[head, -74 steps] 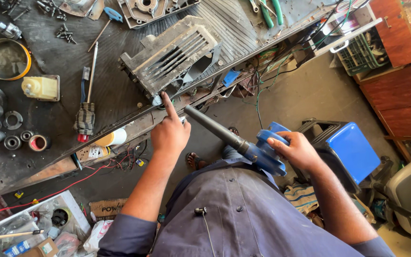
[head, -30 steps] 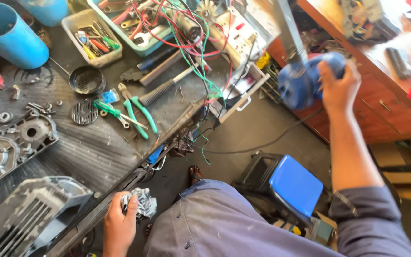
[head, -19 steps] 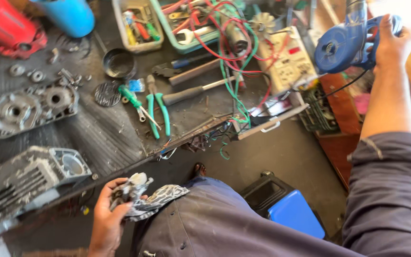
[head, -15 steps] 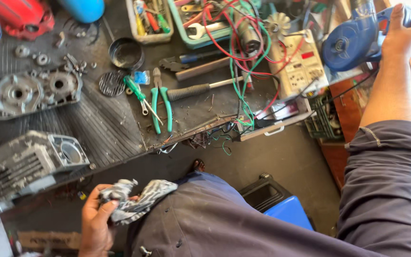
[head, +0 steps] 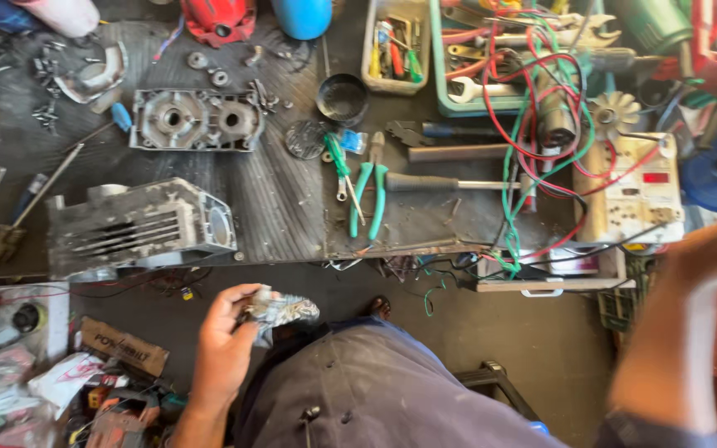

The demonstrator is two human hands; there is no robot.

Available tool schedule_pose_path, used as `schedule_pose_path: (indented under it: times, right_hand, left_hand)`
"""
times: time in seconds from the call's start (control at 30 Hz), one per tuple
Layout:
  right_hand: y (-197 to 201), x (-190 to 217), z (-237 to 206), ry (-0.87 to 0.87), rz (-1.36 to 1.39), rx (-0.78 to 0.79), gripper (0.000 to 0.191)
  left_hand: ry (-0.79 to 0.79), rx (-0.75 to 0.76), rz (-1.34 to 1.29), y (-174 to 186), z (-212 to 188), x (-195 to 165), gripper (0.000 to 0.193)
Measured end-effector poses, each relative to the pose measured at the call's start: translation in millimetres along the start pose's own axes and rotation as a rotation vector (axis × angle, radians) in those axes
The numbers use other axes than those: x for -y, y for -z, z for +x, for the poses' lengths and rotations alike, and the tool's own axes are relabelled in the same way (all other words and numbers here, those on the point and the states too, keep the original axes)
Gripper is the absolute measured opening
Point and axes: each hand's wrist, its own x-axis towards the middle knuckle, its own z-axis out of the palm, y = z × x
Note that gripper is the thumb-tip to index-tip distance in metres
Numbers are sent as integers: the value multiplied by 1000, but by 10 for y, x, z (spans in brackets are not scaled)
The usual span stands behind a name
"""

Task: The person works on a red cylindrical electrical component, using a screwdriver to manipulate internal parts. They then use a green-handled tool to adjust the component further. Finally, they clean a metal housing with a cloth and a blue air blower.

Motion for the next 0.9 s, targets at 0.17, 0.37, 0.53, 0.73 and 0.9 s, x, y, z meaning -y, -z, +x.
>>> schedule_pose_path:
  times: [0.17, 0.37, 0.53, 0.73, 0.9]
  right_hand:
    - [-79, 718, -1366, 185, 171, -201, 46]
    - [-225, 2250, -2296, 287, 692, 878, 78]
    - [-542, 3503, -2687, 530, 817, 1241, 42]
    - [-596, 4427, -3354, 498, 883, 1322, 32]
    - [-755, 5152, -3957, 371, 753, 1372, 28]
  left_hand:
    - [0, 15, 165, -165, 104, 6, 20]
    - [-363, 245, 435, -255, 188, -333, 28]
    - [-681, 247, 553, 288, 60, -549, 39]
    - [-242, 74, 438, 1818, -163, -144, 32]
    - [-40, 151, -5, 2687, -350, 78, 24]
